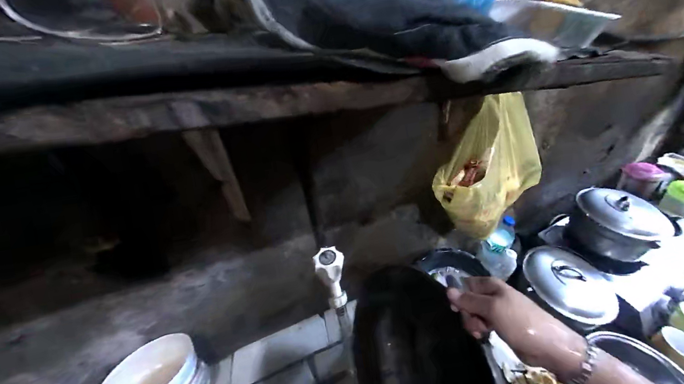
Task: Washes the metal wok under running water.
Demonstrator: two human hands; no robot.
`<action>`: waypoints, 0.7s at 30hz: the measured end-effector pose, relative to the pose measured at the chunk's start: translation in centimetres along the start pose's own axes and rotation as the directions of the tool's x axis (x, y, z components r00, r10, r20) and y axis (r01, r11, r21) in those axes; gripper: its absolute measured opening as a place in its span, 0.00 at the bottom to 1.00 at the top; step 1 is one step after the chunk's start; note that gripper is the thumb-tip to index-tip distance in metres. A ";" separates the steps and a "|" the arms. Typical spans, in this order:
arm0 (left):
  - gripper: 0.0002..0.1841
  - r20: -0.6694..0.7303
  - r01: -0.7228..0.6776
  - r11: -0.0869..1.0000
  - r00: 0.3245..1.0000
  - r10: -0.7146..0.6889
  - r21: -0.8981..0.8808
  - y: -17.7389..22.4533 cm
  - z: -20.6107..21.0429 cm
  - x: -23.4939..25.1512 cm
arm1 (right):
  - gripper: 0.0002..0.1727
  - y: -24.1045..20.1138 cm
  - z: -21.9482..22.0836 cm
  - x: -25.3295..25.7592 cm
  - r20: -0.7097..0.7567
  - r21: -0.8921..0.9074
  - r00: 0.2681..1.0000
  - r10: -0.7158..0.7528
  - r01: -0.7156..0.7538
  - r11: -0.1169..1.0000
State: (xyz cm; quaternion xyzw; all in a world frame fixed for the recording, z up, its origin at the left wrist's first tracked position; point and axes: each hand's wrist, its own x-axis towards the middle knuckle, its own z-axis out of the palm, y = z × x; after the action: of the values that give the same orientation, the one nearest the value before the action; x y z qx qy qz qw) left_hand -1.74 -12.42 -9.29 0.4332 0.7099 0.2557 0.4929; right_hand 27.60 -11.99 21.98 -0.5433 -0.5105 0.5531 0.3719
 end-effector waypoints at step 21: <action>0.18 0.248 -0.524 0.495 0.818 0.519 0.693 31.9 -10.8 -3.0 | 0.21 0.5 -2.8 -4.2 -0.096 0.276 0.990 -0.107 0.129 0.952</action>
State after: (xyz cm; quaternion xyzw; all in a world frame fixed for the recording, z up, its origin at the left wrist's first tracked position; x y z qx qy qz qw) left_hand 0.32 1.47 21.51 0.7876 0.5843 0.0830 0.1772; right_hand 30.96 -15.75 22.72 -0.4749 -0.4428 0.5748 0.4979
